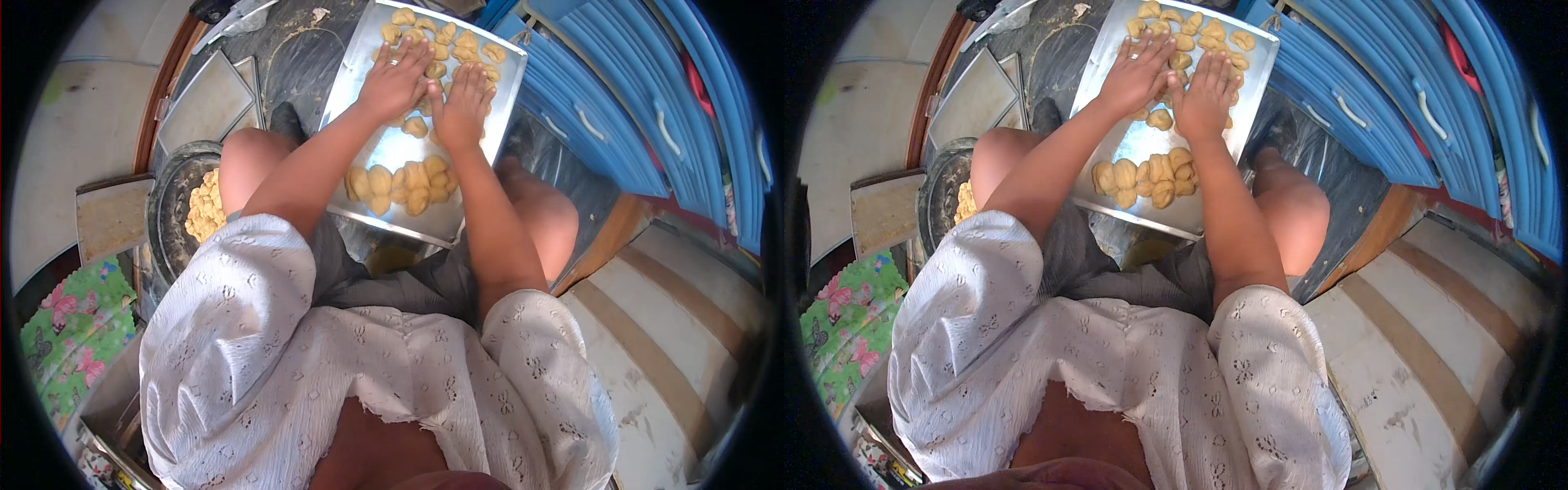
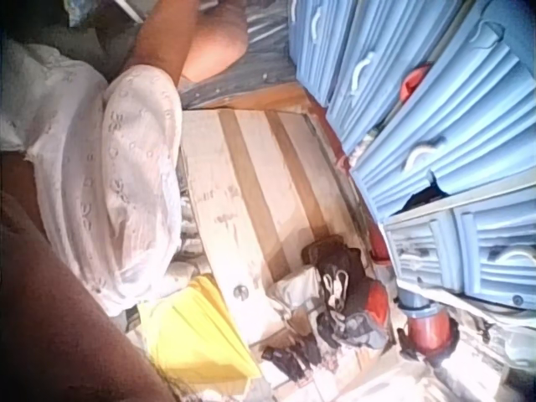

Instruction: Shaping portions of dough and placing them onto a baking tray.

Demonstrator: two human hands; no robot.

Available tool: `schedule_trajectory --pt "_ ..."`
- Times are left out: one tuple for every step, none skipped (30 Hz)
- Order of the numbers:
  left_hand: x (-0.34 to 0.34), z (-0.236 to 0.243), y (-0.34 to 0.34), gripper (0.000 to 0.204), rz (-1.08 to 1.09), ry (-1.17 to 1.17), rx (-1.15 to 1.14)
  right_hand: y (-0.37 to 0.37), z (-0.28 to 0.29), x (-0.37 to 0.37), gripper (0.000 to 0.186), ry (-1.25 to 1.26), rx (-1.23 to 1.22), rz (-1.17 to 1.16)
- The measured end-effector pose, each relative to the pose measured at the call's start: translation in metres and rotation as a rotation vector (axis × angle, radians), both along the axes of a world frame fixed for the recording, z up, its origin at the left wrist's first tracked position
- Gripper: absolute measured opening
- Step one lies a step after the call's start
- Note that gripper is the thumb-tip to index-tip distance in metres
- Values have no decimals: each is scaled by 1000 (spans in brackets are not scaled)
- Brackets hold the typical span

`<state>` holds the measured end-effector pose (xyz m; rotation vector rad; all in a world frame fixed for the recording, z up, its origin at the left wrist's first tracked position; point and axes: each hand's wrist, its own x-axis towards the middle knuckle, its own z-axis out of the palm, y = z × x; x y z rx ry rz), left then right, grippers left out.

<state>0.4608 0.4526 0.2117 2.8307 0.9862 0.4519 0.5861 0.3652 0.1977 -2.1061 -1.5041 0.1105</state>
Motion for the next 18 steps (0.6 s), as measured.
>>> schedule_trajectory --pt "0 -6 5 55 4 1 1 4 -3 0 81 1 1 4" --pt "-2 -12 9 55 9 35 2 8 -6 0 81 -27 -76 17" --pt "0 -14 9 54 8 66 -5 9 -7 2 81 -57 -160 24" --pt "1 -17 9 54 8 64 -11 12 -9 2 81 -58 -166 24" --pt "3 -18 11 55 37 99 10 15 -10 1 81 -74 -175 38" --pt "1 -18 14 55 66 136 35 17 -11 -1 81 -87 -180 53" --pt "0 -22 14 55 67 139 34 17 -11 -2 81 -85 -181 53" --pt "-2 -26 14 56 48 100 20 16 -11 -3 81 -86 -192 58" --pt "0 -26 16 57 26 57 10 18 -10 -1 80 -92 -198 59" --pt "0 -27 18 57 23 55 14 18 -10 -1 80 -94 -194 55" --pt "0 -27 18 61 46 49 51 17 -11 -4 80 -91 -179 41" --pt "0 -26 15 64 65 43 82 14 -13 -5 79 -87 -172 22" --pt "3 -25 17 64 56 41 78 14 -15 -5 79 -88 -176 13" --pt "6 -22 23 69 120 45 53 16 -17 -3 79 -129 -152 18" --pt "3 -22 27 73 190 55 26 16 -18 -5 78 -164 -131 29" --pt "-1 -26 34 77 157 44 43 18 -19 -6 78 -166 -121 35" --pt "-4 -29 33 77 155 49 39 15 -19 -7 78 -161 -126 35" --pt "-5 -29 37 77 129 35 25 17 -20 -6 77 -162 -125 35"
